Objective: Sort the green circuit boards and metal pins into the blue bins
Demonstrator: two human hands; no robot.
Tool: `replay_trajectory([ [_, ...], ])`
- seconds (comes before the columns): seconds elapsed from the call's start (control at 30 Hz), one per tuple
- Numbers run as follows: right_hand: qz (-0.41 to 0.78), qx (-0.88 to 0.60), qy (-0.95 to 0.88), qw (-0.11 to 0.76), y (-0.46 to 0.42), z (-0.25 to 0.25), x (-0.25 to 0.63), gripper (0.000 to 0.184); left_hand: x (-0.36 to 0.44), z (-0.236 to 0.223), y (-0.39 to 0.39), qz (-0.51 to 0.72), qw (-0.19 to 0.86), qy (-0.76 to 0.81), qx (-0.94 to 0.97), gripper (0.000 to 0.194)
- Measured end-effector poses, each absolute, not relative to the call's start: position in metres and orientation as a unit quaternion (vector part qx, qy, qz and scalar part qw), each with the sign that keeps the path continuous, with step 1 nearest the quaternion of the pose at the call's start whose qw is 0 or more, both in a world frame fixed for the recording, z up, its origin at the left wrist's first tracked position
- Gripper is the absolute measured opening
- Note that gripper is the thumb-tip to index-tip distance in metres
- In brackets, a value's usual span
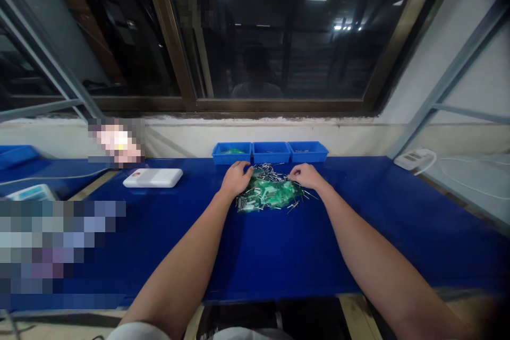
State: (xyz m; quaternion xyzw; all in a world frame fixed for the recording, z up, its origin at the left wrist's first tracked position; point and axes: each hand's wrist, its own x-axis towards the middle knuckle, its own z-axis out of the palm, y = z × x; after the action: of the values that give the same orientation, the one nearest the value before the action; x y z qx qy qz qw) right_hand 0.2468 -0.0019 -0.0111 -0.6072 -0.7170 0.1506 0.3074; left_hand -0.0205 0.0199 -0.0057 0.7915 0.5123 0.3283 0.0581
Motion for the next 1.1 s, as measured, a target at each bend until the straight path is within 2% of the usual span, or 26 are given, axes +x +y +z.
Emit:
replay_trajectory([
  [0.2, 0.135, -0.612, -0.732, 0.268, 0.000, -0.013, 0.241, 0.014, -0.020, -0.005, 0.018, 0.336, 0.059, 0.498, 0.797, 0.032],
  [0.37, 0.111, -0.599, -0.711, 0.351, -0.003, -0.010, 0.234, 0.016, -0.016, 0.000, 0.013, 0.346, 0.039, 0.470, 0.811, 0.030],
  [0.43, 0.125, -0.577, -0.710, 0.383, -0.005, -0.007, 0.231, 0.024, -0.013, 0.002, 0.009, 0.346, 0.027, 0.452, 0.822, 0.029],
  [0.53, 0.153, -0.541, -0.721, 0.405, -0.007, -0.005, 0.226, 0.032, -0.007, 0.005, 0.004, 0.341, 0.010, 0.427, 0.838, 0.029],
  [0.73, 0.260, -0.497, -0.687, 0.461, -0.011, -0.001, 0.214, 0.018, 0.000, 0.012, -0.005, 0.322, 0.002, 0.393, 0.861, 0.028],
  [0.97, 0.333, -0.464, -0.637, 0.518, -0.016, 0.005, 0.199, 0.030, 0.012, 0.017, -0.017, 0.313, 0.012, 0.318, 0.895, 0.024],
  [1.1, 0.374, -0.451, -0.595, 0.550, -0.016, 0.006, 0.192, 0.037, 0.017, 0.016, -0.019, 0.319, 0.002, 0.353, 0.879, 0.021],
])
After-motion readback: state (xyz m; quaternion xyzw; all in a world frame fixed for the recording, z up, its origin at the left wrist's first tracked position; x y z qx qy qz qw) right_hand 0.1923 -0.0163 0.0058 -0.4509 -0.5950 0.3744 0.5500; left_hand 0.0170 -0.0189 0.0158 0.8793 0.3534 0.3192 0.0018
